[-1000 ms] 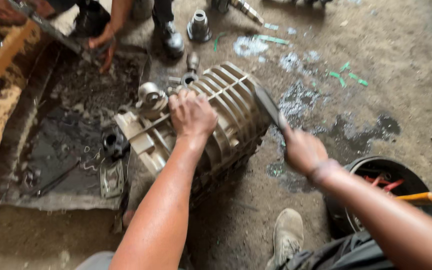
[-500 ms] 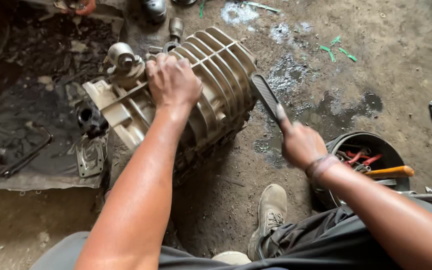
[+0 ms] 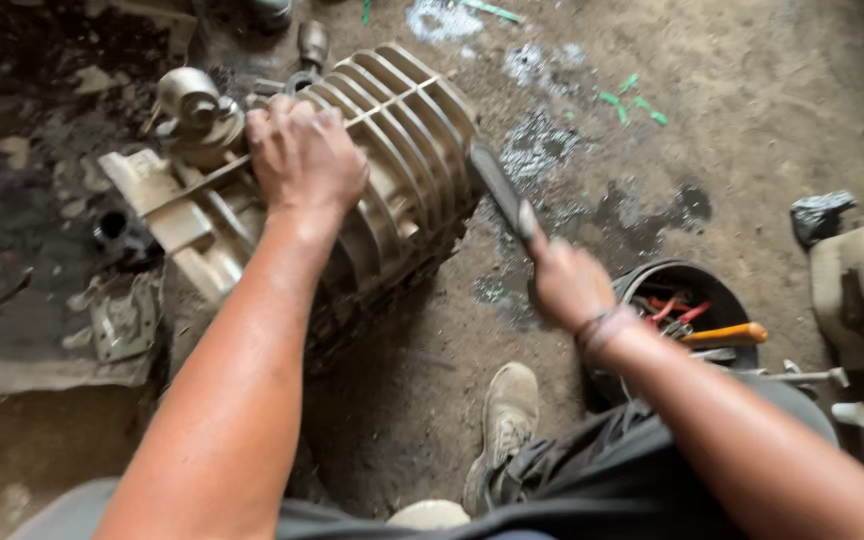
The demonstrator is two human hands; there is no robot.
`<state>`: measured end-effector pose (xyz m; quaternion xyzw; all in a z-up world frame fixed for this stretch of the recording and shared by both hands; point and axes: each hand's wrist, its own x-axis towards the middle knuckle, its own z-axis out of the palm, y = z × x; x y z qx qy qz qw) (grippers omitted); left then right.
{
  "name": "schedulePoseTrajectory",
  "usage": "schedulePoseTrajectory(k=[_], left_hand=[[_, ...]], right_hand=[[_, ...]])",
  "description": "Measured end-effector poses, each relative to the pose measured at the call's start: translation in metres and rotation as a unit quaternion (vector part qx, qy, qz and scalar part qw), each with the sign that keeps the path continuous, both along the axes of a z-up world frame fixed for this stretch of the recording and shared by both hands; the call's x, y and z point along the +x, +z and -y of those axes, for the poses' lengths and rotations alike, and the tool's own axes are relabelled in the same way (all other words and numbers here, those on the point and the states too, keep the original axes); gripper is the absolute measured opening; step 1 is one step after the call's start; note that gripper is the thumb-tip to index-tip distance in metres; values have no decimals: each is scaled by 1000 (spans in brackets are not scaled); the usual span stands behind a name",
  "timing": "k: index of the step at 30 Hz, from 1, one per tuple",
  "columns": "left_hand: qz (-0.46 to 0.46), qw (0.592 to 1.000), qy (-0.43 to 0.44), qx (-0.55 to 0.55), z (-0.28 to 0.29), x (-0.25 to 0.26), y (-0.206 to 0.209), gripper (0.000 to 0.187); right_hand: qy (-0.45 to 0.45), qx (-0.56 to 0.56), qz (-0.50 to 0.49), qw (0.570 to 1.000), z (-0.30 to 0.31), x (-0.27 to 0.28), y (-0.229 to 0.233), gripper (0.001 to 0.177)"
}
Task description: The person scrubs a large metal engine casing with a wire brush and a rag, then uses a small metal pick to clean crevices. The person works on the floor in a workshop setting.
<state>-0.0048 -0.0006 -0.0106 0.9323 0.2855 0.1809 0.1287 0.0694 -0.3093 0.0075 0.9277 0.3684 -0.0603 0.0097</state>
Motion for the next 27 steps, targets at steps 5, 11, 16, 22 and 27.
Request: schedulePoseTrajectory(k=[5,11,16,22,27], left_hand=[[-19,999,6,-34,9,-3,-10,21],[107,982,-3,154,12,-3,-17,23],[4,997,5,-71,-5,-4,-8,33],[-67,996,-1,-61,-39,18,-13,31],[36,997,68,-22,-56,34,-35,34]], right_hand=[[-91,68,-128,985,-58,45,-7,78],[17,65,39,997,-127,61,-8,76],[-4,182,-35,983,-21,-12,-27,87],[31,208,-51,976,30,-50,-43,75],[-61,205,-111,971,21,-62,-44,79]])
